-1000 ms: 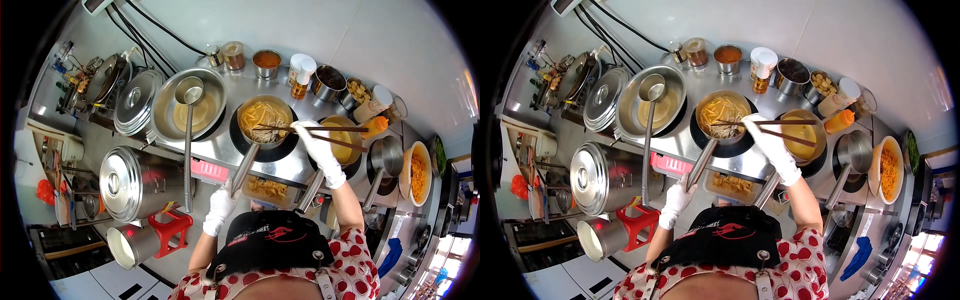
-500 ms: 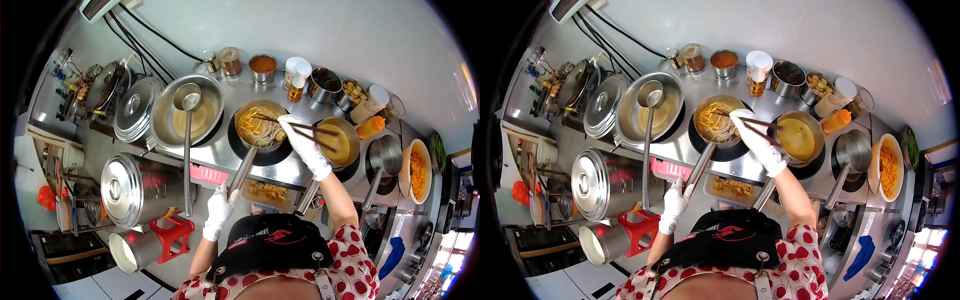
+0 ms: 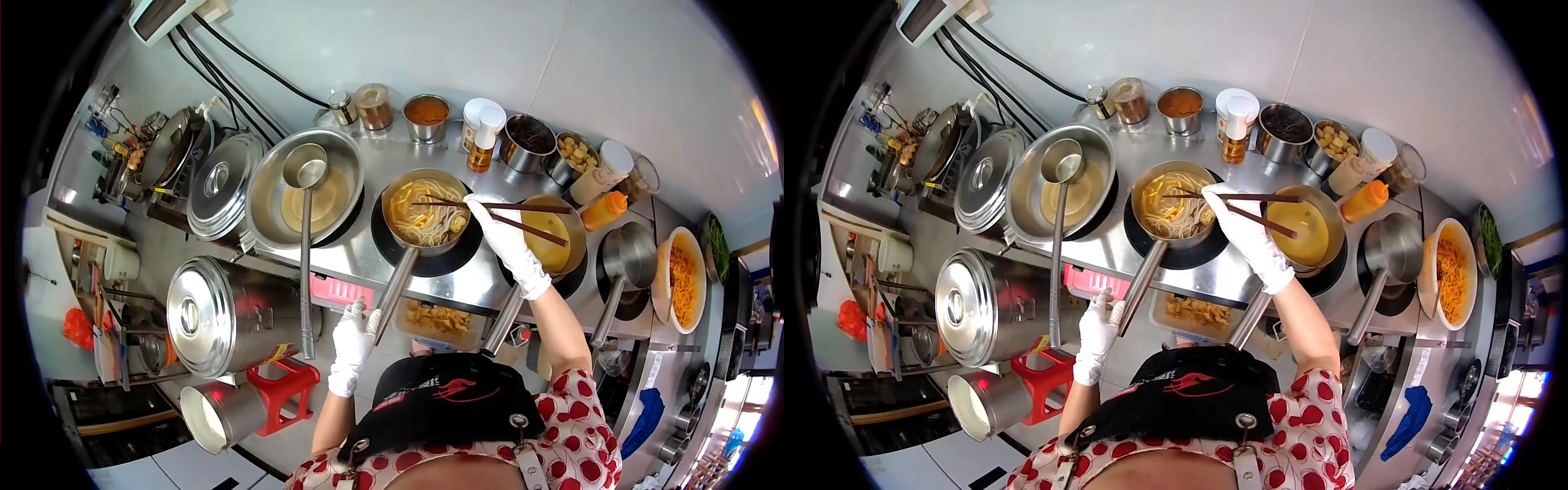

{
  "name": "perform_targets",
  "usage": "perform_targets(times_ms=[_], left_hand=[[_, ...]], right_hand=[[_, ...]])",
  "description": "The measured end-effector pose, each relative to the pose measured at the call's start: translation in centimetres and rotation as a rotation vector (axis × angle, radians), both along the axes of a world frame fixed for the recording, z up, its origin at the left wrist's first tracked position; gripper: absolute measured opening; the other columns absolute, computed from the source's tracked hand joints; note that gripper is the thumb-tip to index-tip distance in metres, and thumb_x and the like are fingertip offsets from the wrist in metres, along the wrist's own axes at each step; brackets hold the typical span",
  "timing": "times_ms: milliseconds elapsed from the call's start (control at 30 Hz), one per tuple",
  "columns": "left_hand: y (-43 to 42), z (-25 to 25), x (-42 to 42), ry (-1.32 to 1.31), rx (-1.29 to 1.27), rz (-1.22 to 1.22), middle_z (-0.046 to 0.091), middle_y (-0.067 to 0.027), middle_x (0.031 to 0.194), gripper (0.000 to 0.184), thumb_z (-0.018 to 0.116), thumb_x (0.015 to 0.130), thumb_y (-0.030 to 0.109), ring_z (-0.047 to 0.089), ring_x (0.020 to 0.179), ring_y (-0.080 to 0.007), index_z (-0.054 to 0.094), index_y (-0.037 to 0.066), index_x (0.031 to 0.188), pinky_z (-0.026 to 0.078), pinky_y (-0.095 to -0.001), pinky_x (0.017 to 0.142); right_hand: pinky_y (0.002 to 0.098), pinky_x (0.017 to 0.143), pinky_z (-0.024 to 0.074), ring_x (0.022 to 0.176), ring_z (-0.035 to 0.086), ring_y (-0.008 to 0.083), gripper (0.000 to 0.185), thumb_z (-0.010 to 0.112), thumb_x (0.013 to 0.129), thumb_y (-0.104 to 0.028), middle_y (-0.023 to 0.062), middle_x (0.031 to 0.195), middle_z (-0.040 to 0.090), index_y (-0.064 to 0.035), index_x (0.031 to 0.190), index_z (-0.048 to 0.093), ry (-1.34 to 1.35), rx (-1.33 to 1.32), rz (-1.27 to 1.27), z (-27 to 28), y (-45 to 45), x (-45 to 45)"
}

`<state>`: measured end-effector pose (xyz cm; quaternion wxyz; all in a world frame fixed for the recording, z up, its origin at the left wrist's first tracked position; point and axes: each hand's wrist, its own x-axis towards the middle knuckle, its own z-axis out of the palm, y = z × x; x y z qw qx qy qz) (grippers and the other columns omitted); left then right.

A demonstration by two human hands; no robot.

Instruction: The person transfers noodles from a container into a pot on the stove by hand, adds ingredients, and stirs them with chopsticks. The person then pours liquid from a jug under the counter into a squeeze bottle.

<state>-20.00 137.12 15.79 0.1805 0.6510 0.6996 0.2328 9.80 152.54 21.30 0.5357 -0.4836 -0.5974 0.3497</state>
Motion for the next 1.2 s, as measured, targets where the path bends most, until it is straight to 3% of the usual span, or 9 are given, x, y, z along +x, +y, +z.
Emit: perform_targets(times_ms=[133, 167, 267, 300, 400, 667, 867, 1000, 1200], left_hand=[[0.2, 0.5, 0.2, -0.015, -0.024, 0.019, 0.065, -0.0144, 0.097, 0.041, 0.064, 0.088, 0.031, 0.065, 0.080, -0.0340, 0.058, 0.002, 0.118, 0.051, -0.0402, 0.070], [0.1, 0.5, 0.3, -0.017, -0.024, 0.027, 0.065, -0.0144, 0.097, 0.041, 0.064, 0.088, 0.031, 0.065, 0.080, -0.0340, 0.058, 0.003, 0.118, 0.051, -0.0401, 0.070], [0.1, 0.3, 0.3, 0.017, -0.013, 0.016, 0.066, -0.0132, 0.094, 0.040, 0.065, 0.089, 0.027, 0.066, 0.079, -0.0276, 0.059, 0.000, 0.118, 0.052, -0.0356, 0.071], [0.2, 0.2, 0.3, 0.014, -0.010, 0.013, 0.066, -0.0133, 0.094, 0.040, 0.065, 0.089, 0.027, 0.066, 0.079, -0.0277, 0.059, 0.000, 0.118, 0.052, -0.0356, 0.071], [0.2, 0.0, 0.2, 0.008, -0.003, 0.010, 0.066, -0.0134, 0.093, 0.039, 0.065, 0.089, 0.027, 0.066, 0.079, -0.0281, 0.059, 0.001, 0.118, 0.051, -0.0357, 0.070], [0.1, 0.0, 0.2, 0.043, 0.005, 0.014, 0.067, -0.0134, 0.092, 0.038, 0.065, 0.089, 0.027, 0.066, 0.078, -0.0291, 0.060, 0.001, 0.117, 0.051, -0.0365, 0.070], [0.2, 0.3, 0.5, 0.047, 0.019, 0.005, 0.067, -0.0134, 0.092, 0.038, 0.065, 0.089, 0.027, 0.066, 0.078, -0.0293, 0.060, 0.001, 0.116, 0.052, -0.0366, 0.070], [0.2, 0.3, 0.6, 0.037, 0.022, -0.004, 0.067, -0.0133, 0.091, 0.037, 0.065, 0.088, 0.026, 0.066, 0.078, -0.0288, 0.061, 0.001, 0.115, 0.052, -0.0364, 0.070], [-0.1, -0.2, 0.2, 0.016, 0.001, 0.005, 0.066, -0.0146, 0.094, 0.039, 0.064, 0.088, 0.030, 0.066, 0.080, -0.0328, 0.060, 0.002, 0.115, 0.052, -0.0395, 0.069]], right_hand=[[0.0250, 0.076, 0.0494, 0.080, 0.062, 0.0118, 0.012, 0.062, 0.091, -0.008, 0.0048, 0.087, 0.068, 0.0029, 0.094, 0.067, 0.008, -0.028, 0.043, -1.0, 0.0, -0.2], [0.0263, 0.068, 0.0496, 0.074, 0.063, 0.0142, 0.009, 0.065, 0.087, -0.006, 0.0079, 0.079, 0.067, 0.0028, 0.090, 0.066, -0.009, 0.040, 0.068, -0.9, 0.0, -0.5], [0.0279, 0.070, 0.0498, 0.074, 0.063, 0.0162, 0.009, 0.065, 0.087, -0.007, 0.0080, 0.079, 0.067, 0.0022, 0.088, 0.065, -0.098, 0.064, 0.112, -1.1, -0.6, -1.5], [0.0291, 0.070, 0.0502, 0.074, 0.064, 0.0170, 0.008, 0.065, 0.086, -0.007, 0.0089, 0.079, 0.067, 0.0016, 0.088, 0.065, 0.004, 0.006, 0.118, -1.3, -0.6, -1.5], [0.0260, 0.073, 0.0485, 0.075, 0.060, 0.0136, 0.010, 0.063, 0.089, -0.008, 0.0057, 0.080, 0.066, 0.0024, 0.090, 0.065, -0.147, -0.058, 0.029, -1.2, -0.1, -0.4], [0.0248, 0.073, 0.0499, 0.078, 0.063, 0.0117, 0.012, 0.063, 0.089, -0.006, 0.0067, 0.085, 0.069, 0.0035, 0.094, 0.067, -0.065, 0.044, 0.019, 0.3, 0.1, -1.1], [0.0297, 0.082, 0.0517, 0.090, 0.066, 0.0209, 0.013, 0.065, 0.087, -0.006, 0.0125, 0.095, 0.068, 0.0024, 0.097, 0.065, 0.066, 0.042, 0.137, -1.2, 0.6, -2.8], [0.0302, 0.084, 0.0505, 0.094, 0.065, 0.0237, 0.016, 0.063, 0.088, -0.008, 0.0131, 0.097, 0.068, 0.0030, 0.100, 0.064, -0.058, 0.088, 0.154, -3.2, 2.1, -2.0], [0.0245, 0.073, 0.0506, 0.079, 0.065, 0.0120, 0.016, 0.066, 0.089, -0.013, 0.0062, 0.087, 0.071, 0.0017, 0.096, 0.069, -0.014, 0.009, -0.074, -0.9, 1.0, 0.2]])
